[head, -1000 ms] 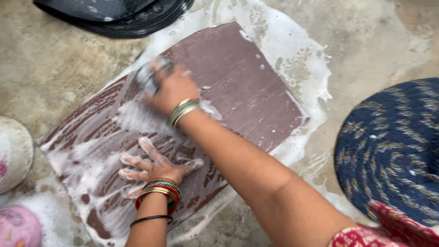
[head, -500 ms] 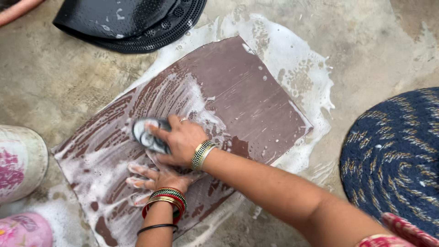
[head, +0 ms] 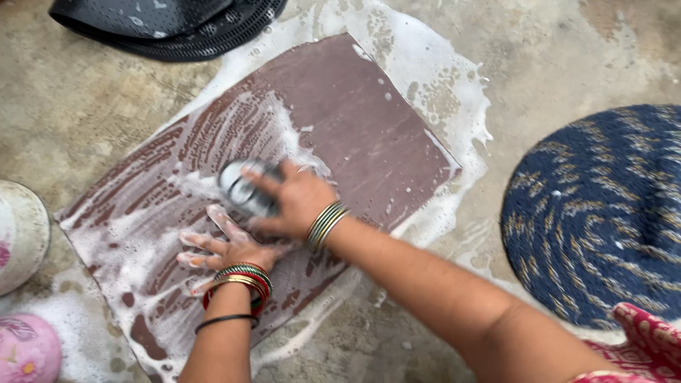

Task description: The person scrubs a rug with a hand brush and soapy water on a concrete floor, moving the brush in circular motions and occasionally lifting the rug to scrub both sides.

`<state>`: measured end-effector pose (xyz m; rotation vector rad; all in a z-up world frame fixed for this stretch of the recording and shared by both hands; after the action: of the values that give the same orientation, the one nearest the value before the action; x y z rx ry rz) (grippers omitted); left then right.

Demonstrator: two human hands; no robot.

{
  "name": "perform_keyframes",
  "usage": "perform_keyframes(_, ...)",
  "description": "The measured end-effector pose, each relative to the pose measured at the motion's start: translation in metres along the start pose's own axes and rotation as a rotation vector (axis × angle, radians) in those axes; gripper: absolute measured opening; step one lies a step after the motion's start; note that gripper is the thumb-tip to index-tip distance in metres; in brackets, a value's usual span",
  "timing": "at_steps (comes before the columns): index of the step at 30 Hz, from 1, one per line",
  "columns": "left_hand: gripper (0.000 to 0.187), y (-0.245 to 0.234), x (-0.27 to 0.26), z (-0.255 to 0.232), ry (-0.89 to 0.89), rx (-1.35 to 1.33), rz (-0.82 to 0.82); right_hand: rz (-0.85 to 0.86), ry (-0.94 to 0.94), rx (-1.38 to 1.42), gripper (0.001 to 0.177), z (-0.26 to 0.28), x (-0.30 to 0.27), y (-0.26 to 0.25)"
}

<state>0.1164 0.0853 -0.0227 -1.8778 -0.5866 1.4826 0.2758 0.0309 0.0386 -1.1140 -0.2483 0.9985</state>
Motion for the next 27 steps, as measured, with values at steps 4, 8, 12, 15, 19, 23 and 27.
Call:
perform_keyframes(4, 0.160, -0.009, -0.010, -0.005, 0.004, 0.006, 0.028, -0.186, 0.289, -0.006, 0.087, -0.080, -0.002, -0.045)
perform_keyframes(8, 0.157, -0.005, -0.009, 0.000, 0.035, 0.088, 0.031, -0.153, 0.361, -0.030, 0.088, -0.066, -0.030, -0.019)
perform_keyframes(12, 0.146, -0.001, -0.010, 0.024, 0.147, 0.120, -0.061, -0.013, 0.072, -0.042, 0.087, -0.019, -0.083, 0.020)
perform_keyframes(15, 0.147, 0.004, -0.020, 0.044, 0.146, 0.134, -0.048, 0.107, 0.017, -0.036, 0.088, -0.058, -0.101, 0.010)
perform_keyframes(19, 0.147, 0.013, -0.029, 0.046, 0.115, 0.152, -0.080, -0.040, 0.411, -0.080, 0.088, -0.141, -0.084, -0.043)
perform_keyframes(23, 0.149, 0.022, -0.024, 0.041, 0.121, 0.198, -0.082, -0.003, 0.510, 0.030, 0.088, -0.100, -0.079, -0.010)
perform_keyframes(27, 0.148, 0.021, -0.031, 0.045, 0.188, 0.357, -0.033, 0.124, 0.148, -0.094, 0.085, -0.033, -0.105, 0.020)
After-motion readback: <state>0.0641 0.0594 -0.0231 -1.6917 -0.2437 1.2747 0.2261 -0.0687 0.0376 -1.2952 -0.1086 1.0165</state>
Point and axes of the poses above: each hand's wrist, its own x-axis towards the middle knuckle, its own y-axis out of the palm, z = x × y, the point moved 10 cm from there along x, towards the middle knuckle, and after that the axes turned 13 degrees about y, right-handed, at the moved point
